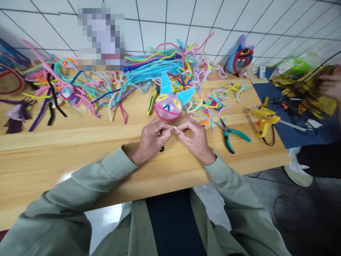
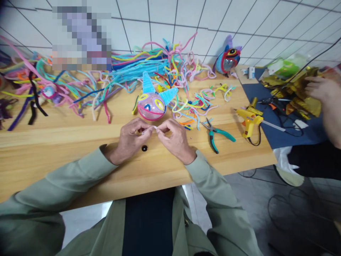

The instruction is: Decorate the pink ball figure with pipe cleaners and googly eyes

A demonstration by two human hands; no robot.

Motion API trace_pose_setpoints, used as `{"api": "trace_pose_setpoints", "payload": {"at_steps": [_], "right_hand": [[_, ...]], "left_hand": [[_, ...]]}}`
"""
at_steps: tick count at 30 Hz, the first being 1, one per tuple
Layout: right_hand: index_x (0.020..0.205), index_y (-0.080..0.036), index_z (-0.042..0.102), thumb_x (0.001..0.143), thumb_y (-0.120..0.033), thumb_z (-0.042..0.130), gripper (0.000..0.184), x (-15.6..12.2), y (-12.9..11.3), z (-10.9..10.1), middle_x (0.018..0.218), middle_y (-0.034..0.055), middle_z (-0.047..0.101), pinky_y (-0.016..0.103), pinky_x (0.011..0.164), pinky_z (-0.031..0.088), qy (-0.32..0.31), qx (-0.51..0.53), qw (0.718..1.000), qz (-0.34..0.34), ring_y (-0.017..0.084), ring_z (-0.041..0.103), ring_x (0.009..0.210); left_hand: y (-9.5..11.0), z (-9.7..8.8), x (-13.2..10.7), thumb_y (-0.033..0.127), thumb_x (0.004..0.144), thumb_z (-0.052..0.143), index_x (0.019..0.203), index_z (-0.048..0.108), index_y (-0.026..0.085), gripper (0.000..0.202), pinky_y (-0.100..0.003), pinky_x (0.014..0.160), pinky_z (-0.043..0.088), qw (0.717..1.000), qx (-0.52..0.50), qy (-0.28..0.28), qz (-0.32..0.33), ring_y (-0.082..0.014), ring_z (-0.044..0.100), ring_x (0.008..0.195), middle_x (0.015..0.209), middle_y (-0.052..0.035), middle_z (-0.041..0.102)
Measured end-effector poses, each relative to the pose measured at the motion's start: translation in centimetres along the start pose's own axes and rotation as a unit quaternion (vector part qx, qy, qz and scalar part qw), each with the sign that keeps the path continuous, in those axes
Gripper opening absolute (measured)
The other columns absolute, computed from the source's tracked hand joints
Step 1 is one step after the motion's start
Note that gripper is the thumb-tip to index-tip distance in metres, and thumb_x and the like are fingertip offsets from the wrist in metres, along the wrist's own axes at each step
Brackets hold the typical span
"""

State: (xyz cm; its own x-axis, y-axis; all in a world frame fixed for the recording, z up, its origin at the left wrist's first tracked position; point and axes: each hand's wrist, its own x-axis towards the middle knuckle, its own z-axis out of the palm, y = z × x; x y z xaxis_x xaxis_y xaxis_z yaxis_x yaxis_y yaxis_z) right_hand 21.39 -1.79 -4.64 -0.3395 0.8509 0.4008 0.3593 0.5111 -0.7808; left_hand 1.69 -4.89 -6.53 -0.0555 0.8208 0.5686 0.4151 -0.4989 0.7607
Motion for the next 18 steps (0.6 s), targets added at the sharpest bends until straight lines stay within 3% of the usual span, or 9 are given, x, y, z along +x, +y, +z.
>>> {"api": "trace_pose_setpoints", "payload": {"at_steps": [5, 9, 18], "right_hand": [[0.084, -0.029, 0.066, 0.102, -0.028, 0.07, 0.018, -0.16, -0.41, 0.13, 0.084, 0.0018, 0.074, 0.039, 0.077, 0.057, 0.026, -0.009, 0.999, -0.017, 0.021, 0.065, 0.078], [0.083, -0.029, 0.066, 0.101, -0.024, 0.069, 0.019, -0.1, -0.52, 0.01, 0.083, 0.0018, 0.074, 0.039, 0.076, 0.057, 0.037, -0.015, 0.998, -0.047, 0.021, 0.066, 0.078], [0.084, -0.03, 0.067, 0.101, -0.028, 0.073, 0.018, -0.26, -0.47, 0.42, 0.08, 0.0012, 0.072, 0.04, 0.076, 0.057, 0.037, -0.011, 0.999, -0.03, 0.021, 0.065, 0.076]], "left_hand": [[-0.21, 0.16, -0.05, 0.04, 0.106, 0.079, 0.09, 0.085, 0.023, 0.024, -0.027, 0.068, 0.052, 1.0, -0.002, 0.001, -0.017, -0.0141, 0.064, 0.072, 0.077, -0.0012, 0.074], [-0.1, 0.22, -0.1, 0.033, 0.107, 0.078, 0.09, 0.085, 0.023, 0.021, -0.026, 0.068, 0.053, 1.0, -0.003, 0.003, -0.007, -0.0137, 0.064, 0.072, 0.08, -0.0017, 0.076], [-0.08, 0.21, 0.07, 0.033, 0.107, 0.076, 0.086, 0.084, 0.022, 0.025, -0.027, 0.066, 0.051, 0.999, -0.022, -0.003, -0.024, -0.0137, 0.062, 0.069, 0.075, -0.0008, 0.074]]}}
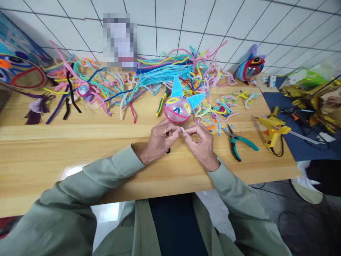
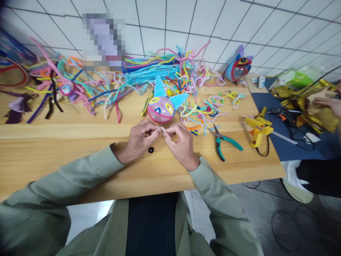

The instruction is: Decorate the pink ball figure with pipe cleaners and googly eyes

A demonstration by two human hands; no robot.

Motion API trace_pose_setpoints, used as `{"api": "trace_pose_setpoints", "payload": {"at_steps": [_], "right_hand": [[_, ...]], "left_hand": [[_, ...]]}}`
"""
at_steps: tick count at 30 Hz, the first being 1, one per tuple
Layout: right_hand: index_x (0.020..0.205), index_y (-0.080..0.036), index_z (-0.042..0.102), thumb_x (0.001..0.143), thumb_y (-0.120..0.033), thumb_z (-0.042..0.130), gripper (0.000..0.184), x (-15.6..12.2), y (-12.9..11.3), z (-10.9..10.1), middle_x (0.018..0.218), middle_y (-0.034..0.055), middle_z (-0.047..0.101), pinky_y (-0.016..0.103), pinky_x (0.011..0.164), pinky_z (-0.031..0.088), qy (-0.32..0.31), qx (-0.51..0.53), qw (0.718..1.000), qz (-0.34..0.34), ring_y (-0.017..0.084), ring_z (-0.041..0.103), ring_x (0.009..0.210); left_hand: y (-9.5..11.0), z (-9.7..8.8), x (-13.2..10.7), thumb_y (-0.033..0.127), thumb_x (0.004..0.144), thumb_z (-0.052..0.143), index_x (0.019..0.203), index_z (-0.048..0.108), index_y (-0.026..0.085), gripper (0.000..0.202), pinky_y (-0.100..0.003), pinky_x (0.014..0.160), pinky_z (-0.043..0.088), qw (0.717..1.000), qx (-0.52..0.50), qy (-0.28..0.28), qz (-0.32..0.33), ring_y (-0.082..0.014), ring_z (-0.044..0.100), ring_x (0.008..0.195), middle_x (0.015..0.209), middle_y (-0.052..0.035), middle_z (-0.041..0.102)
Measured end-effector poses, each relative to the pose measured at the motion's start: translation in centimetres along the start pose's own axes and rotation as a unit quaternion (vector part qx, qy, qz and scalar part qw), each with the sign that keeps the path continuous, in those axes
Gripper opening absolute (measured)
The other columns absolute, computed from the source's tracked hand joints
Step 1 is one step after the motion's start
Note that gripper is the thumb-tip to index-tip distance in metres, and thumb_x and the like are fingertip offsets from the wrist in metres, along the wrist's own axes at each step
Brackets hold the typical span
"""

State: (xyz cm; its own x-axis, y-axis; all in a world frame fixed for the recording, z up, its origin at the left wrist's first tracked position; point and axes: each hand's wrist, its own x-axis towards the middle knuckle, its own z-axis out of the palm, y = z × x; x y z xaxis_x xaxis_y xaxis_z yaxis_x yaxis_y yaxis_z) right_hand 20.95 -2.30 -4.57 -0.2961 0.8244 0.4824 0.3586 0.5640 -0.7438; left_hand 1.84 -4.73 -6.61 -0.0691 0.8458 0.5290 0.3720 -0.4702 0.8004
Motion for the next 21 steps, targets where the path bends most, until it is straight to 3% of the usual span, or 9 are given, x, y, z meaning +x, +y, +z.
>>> {"api": "trace_pose_setpoints", "payload": {"at_steps": [7, 10, 14, 21], "right_hand": [[0.087, -0.029, 0.071, 0.1, -0.028, 0.074, 0.014, 0.3, 0.7, -0.4, 0.085, 0.0007, 0.075, 0.039, 0.077, 0.056, 0.009, 0.04, 0.999, 0.033, 0.021, 0.067, 0.08], [0.087, -0.028, 0.072, 0.1, -0.031, 0.075, 0.013, 0.4, 0.8, -0.6, 0.084, 0.0, 0.075, 0.038, 0.076, 0.055, 0.003, 0.058, 0.997, 0.053, 0.02, 0.067, 0.079], [0.088, -0.028, 0.074, 0.099, -0.034, 0.075, 0.013, 0.6, 1.0, -0.8, 0.085, 0.0002, 0.076, 0.038, 0.077, 0.054, 0.0, 0.074, 0.994, 0.081, 0.02, 0.067, 0.08], [0.087, -0.026, 0.076, 0.099, -0.033, 0.076, 0.014, 0.5, 0.9, -1.0, 0.085, 0.0004, 0.078, 0.036, 0.077, 0.055, -0.008, 0.093, 0.99, 0.102, 0.018, 0.069, 0.079]], "left_hand": [[0.2, 0.2, -0.4, 0.031, 0.111, 0.071, 0.098, 0.087, 0.021, 0.023, -0.028, 0.068, 0.049, 0.997, -0.066, -0.03, -0.001, -0.0146, 0.062, 0.072, 0.078, -0.0014, 0.072], [0.4, 0.1, -0.2, 0.046, 0.111, 0.075, 0.098, 0.086, 0.02, 0.031, -0.029, 0.072, 0.053, 0.986, -0.13, -0.071, -0.073, -0.0155, 0.066, 0.076, 0.083, -0.0026, 0.077], [0.7, -0.1, 0.3, 0.07, 0.101, 0.081, 0.097, 0.084, 0.019, 0.051, -0.032, 0.077, 0.058, 0.949, -0.231, -0.122, -0.176, -0.018, 0.072, 0.083, 0.094, -0.0055, 0.084], [0.5, -0.2, 0.6, 0.074, 0.097, 0.084, 0.096, 0.083, 0.02, 0.054, -0.027, 0.057, 0.04, 0.922, -0.276, -0.155, -0.223, -0.0107, 0.049, 0.061, 0.084, -0.0033, 0.079]]}}
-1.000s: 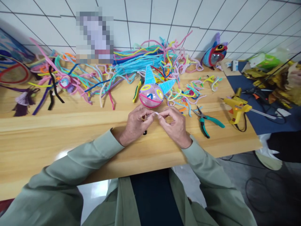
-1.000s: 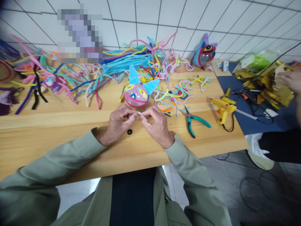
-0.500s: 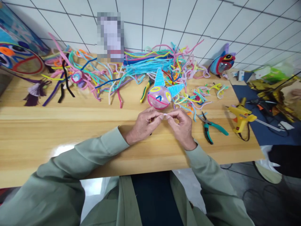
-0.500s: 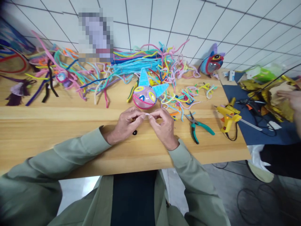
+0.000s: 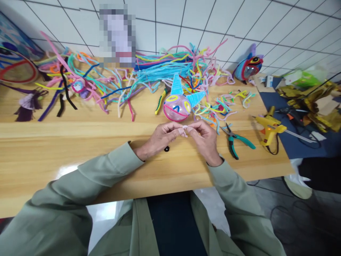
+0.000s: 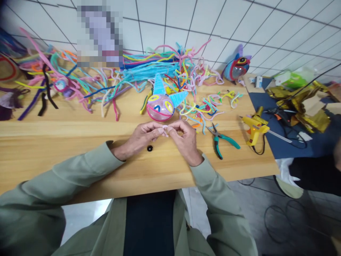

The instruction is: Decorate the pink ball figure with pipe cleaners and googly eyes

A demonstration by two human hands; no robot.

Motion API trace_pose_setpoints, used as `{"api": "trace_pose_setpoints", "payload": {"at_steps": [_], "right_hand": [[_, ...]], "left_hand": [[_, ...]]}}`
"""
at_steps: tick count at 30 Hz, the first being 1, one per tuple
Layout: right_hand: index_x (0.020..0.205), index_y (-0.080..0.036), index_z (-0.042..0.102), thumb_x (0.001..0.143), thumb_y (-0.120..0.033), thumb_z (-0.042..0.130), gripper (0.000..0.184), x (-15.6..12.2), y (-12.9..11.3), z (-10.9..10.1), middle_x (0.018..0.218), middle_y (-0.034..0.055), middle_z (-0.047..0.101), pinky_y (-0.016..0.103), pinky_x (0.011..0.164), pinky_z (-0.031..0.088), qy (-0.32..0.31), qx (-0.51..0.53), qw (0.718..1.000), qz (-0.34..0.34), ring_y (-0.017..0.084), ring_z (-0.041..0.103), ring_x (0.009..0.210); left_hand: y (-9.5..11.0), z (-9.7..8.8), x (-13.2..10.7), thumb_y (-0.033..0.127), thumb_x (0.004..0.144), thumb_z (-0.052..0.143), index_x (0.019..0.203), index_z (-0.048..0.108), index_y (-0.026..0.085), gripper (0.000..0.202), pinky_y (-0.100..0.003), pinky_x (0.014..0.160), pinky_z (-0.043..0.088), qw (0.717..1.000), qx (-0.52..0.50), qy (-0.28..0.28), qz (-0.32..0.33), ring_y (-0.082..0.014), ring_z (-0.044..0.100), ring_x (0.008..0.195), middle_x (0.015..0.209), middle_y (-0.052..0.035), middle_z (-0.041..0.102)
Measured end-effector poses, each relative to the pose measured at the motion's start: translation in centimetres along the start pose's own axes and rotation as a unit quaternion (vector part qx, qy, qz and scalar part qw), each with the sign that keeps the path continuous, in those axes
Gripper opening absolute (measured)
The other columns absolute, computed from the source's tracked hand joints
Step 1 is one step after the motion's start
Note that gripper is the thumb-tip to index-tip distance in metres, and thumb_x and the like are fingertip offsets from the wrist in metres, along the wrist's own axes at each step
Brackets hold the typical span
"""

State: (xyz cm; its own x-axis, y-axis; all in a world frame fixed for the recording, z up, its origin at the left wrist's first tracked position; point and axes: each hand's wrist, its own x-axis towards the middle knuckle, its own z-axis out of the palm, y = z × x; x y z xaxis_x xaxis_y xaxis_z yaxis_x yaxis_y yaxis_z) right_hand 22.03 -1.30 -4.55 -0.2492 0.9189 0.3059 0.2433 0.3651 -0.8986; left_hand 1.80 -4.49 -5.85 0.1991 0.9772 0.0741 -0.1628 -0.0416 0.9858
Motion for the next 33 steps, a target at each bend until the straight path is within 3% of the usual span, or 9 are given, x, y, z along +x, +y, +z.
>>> {"api": "trace_pose_setpoints", "payload": {"at_steps": [6, 9, 13, 17, 23, 33], "right_hand": [[0.084, -0.025, 0.077, 0.099, -0.036, 0.078, 0.018, 0.0, -0.3, 0.0, 0.082, 0.0005, 0.079, 0.035, 0.078, 0.058, -0.029, 0.008, 1.0, 0.004, 0.018, 0.07, 0.079], [0.084, -0.025, 0.076, 0.098, -0.038, 0.079, 0.02, 0.1, -0.5, -0.1, 0.082, 0.0004, 0.08, 0.033, 0.076, 0.059, -0.043, 0.034, 0.998, 0.038, 0.017, 0.07, 0.076], [0.083, -0.024, 0.073, 0.095, -0.043, 0.082, 0.024, 0.4, -0.5, -0.4, 0.079, -0.0003, 0.078, 0.032, 0.074, 0.058, -0.067, 0.078, 0.991, 0.081, 0.016, 0.068, 0.074], [0.08, -0.024, 0.07, 0.092, -0.043, 0.083, 0.026, 0.7, -0.7, -0.6, 0.074, -0.0026, 0.072, 0.03, 0.07, 0.054, -0.105, 0.115, 0.982, 0.11, 0.014, 0.062, 0.069], [0.08, -0.024, 0.072, 0.089, -0.044, 0.084, 0.025, 0.7, -1.1, -0.6, 0.075, -0.0024, 0.072, 0.031, 0.074, 0.056, -0.129, 0.151, 0.968, 0.151, 0.014, 0.065, 0.071], [0.097, -0.024, 0.076, 0.09, -0.05, 0.087, 0.029, 0.5, -1.2, -0.7, 0.085, -0.0013, 0.077, 0.032, 0.077, 0.061, -0.136, 0.176, 0.961, 0.165, 0.015, 0.07, 0.075]], "left_hand": [[0.0, -0.1, 0.0, 0.07, 0.094, 0.089, 0.096, 0.083, 0.017, 0.054, -0.024, 0.057, 0.04, 1.0, -0.009, -0.007, -0.001, -0.0082, 0.049, 0.061, 0.086, -0.0044, 0.081], [0.0, -0.1, 0.1, 0.068, 0.093, 0.091, 0.098, 0.083, 0.017, 0.052, -0.023, 0.058, 0.042, 1.0, -0.005, -0.002, 0.016, -0.0086, 0.052, 0.062, 0.087, -0.0041, 0.081], [0.1, -0.4, 0.1, 0.064, 0.098, 0.088, 0.115, 0.084, 0.02, 0.047, -0.022, 0.057, 0.043, 1.0, -0.001, 0.003, 0.03, -0.0085, 0.053, 0.062, 0.089, -0.0025, 0.081], [0.3, -0.6, 0.0, 0.062, 0.101, 0.086, 0.114, 0.088, 0.02, 0.045, -0.023, 0.061, 0.049, 0.998, 0.044, -0.021, 0.046, -0.0099, 0.058, 0.064, 0.091, -0.0046, 0.084], [-0.1, -0.7, -0.2, 0.061, 0.099, 0.089, 0.108, 0.092, 0.023, 0.04, -0.023, 0.055, 0.046, 0.995, 0.07, 0.021, 0.071, -0.0094, 0.056, 0.059, 0.084, -0.0034, 0.085], [-0.8, -0.2, -0.2, 0.06, 0.097, 0.091, 0.103, 0.092, 0.023, 0.037, -0.02, 0.05, 0.045, 0.99, 0.044, 0.099, 0.094, -0.0074, 0.052, 0.052, 0.074, -0.0009, 0.08]]}}
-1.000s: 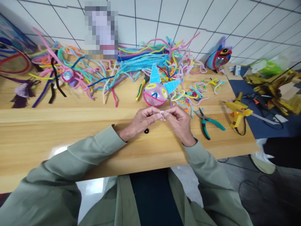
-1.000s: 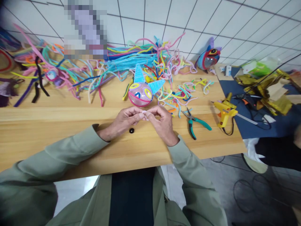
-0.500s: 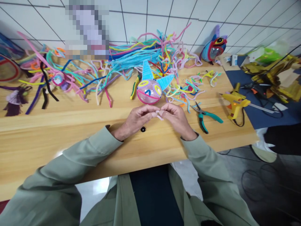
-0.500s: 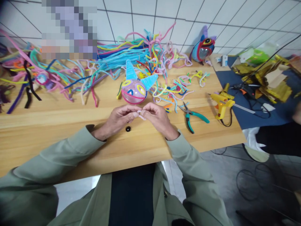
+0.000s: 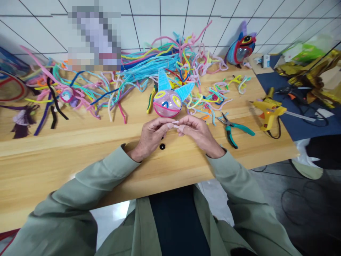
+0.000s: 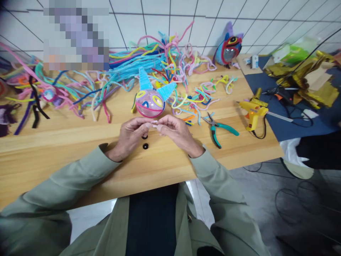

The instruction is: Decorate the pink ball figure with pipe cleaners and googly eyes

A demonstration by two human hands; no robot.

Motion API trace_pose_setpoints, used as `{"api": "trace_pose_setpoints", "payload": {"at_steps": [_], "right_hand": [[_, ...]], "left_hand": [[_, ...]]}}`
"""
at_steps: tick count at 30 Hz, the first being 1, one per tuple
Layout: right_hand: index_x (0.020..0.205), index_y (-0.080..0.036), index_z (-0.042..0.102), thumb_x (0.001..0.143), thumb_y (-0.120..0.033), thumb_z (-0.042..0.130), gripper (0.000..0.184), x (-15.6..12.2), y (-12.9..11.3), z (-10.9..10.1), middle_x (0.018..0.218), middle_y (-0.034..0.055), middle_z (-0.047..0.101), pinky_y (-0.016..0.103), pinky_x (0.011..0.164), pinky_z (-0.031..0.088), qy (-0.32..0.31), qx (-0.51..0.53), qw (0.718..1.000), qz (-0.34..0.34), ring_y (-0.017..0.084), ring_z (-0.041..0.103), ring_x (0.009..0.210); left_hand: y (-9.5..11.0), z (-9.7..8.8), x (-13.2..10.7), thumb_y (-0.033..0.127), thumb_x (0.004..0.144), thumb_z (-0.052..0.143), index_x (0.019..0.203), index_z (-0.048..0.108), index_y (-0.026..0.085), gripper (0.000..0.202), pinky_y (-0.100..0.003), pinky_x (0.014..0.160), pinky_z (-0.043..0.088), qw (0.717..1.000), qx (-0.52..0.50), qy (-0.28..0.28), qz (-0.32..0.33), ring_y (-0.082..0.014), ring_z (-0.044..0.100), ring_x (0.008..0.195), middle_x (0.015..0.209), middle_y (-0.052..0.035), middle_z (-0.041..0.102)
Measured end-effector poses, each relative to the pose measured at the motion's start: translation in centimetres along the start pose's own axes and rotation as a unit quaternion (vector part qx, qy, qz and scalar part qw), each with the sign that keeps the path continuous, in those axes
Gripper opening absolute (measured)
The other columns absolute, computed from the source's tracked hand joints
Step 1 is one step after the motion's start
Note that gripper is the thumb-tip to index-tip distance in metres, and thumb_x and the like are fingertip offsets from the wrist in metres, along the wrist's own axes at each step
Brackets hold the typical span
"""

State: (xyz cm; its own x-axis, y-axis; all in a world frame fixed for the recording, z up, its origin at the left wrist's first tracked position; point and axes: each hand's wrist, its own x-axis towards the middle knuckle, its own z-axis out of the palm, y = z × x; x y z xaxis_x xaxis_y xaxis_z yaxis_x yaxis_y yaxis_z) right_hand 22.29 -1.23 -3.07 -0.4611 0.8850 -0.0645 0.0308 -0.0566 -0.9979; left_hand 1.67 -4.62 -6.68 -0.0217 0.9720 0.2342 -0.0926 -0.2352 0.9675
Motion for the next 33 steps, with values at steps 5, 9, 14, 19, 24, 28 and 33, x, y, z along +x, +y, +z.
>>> {"api": "trace_pose_setpoints", "payload": {"at_steps": [5, 9, 14, 19, 24, 28, 33], "right_hand": [[0.083, -0.024, 0.071, 0.09, -0.042, 0.08, 0.022, 0.1, 0.3, 0.0, 0.074, -0.0025, 0.072, 0.031, 0.073, 0.055, 0.003, -0.03, 1.0, -0.002, 0.015, 0.066, 0.071], [0.078, -0.023, 0.069, 0.087, -0.04, 0.077, 0.021, 0.2, 0.5, 0.0, 0.072, -0.0022, 0.07, 0.03, 0.069, 0.049, 0.009, -0.064, 0.998, -0.004, 0.014, 0.061, 0.07], [0.078, -0.023, 0.069, 0.086, -0.04, 0.075, 0.019, 0.0, 0.6, 0.3, 0.073, -0.0023, 0.069, 0.03, 0.067, 0.046, 0.027, -0.092, 0.995, -0.023, 0.013, 0.057, 0.068], [0.08, -0.023, 0.071, 0.09, -0.038, 0.076, 0.019, -0.4, 0.5, 0.9, 0.077, -0.001, 0.073, 0.03, 0.068, 0.05, 0.054, -0.111, 0.991, -0.045, 0.014, 0.06, 0.07], [0.092, -0.025, 0.075, 0.094, -0.041, 0.08, 0.017, -0.5, 0.6, 0.7, 0.089, 0.0008, 0.08, 0.031, 0.074, 0.055, 0.052, -0.1, 0.992, -0.064, 0.017, 0.069, 0.08], [0.092, -0.025, 0.076, 0.096, -0.038, 0.078, 0.014, -0.4, 0.8, 0.5, 0.087, 0.0005, 0.079, 0.032, 0.073, 0.054, 0.071, -0.115, 0.988, -0.079, 0.017, 0.069, 0.08], [0.091, -0.025, 0.076, 0.098, -0.031, 0.075, 0.01, -0.3, 1.1, 0.5, 0.086, 0.001, 0.076, 0.034, 0.074, 0.053, 0.099, -0.178, 0.969, -0.138, 0.018, 0.069, 0.079]], "left_hand": [[-0.4, -0.2, -0.6, 0.048, 0.108, 0.082, 0.117, 0.087, 0.023, 0.028, -0.022, 0.057, 0.049, 0.989, 0.105, -0.017, 0.099, -0.0089, 0.059, 0.061, 0.094, -0.0043, 0.085], [-0.6, -0.5, -0.7, 0.037, 0.115, 0.072, 0.123, 0.081, 0.023, 0.018, -0.024, 0.069, 0.057, 0.944, 0.23, -0.029, 0.233, -0.0105, 0.068, 0.072, 0.107, -0.0048, 0.085], [-0.6, -0.8, -0.4, 0.032, 0.114, 0.073, 0.109, 0.078, 0.023, 0.012, -0.029, 0.084, 0.063, 0.917, 0.294, -0.034, 0.269, -0.017, 0.079, 0.093, 0.104, -0.0047, 0.086], [-0.4, -0.7, -0.3, 0.026, 0.111, 0.077, 0.104, 0.08, 0.023, 0.009, -0.03, 0.085, 0.064, 0.924, 0.272, -0.001, 0.268, -0.0174, 0.08, 0.092, 0.099, -0.0033, 0.087], [-0.2, -0.7, -0.4, 0.043, 0.111, 0.078, 0.1, 0.082, 0.022, 0.024, -0.027, 0.07, 0.058, 0.934, 0.29, 0.01, 0.208, -0.0151, 0.073, 0.075, 0.09, -0.0038, 0.084], [-0.4, -0.5, -0.6, 0.052, 0.107, 0.082, 0.112, 0.08, 0.021, 0.031, -0.023, 0.06, 0.05, 0.951, 0.261, 0.033, 0.165, -0.0088, 0.061, 0.06, 0.09, -0.0013, 0.082], [-0.8, -0.5, -0.7, 0.057, 0.104, 0.084, 0.114, 0.085, 0.022, 0.036, -0.023, 0.059, 0.051, 0.967, 0.228, 0.035, 0.111, -0.0096, 0.065, 0.06, 0.097, -0.0041, 0.088]]}}
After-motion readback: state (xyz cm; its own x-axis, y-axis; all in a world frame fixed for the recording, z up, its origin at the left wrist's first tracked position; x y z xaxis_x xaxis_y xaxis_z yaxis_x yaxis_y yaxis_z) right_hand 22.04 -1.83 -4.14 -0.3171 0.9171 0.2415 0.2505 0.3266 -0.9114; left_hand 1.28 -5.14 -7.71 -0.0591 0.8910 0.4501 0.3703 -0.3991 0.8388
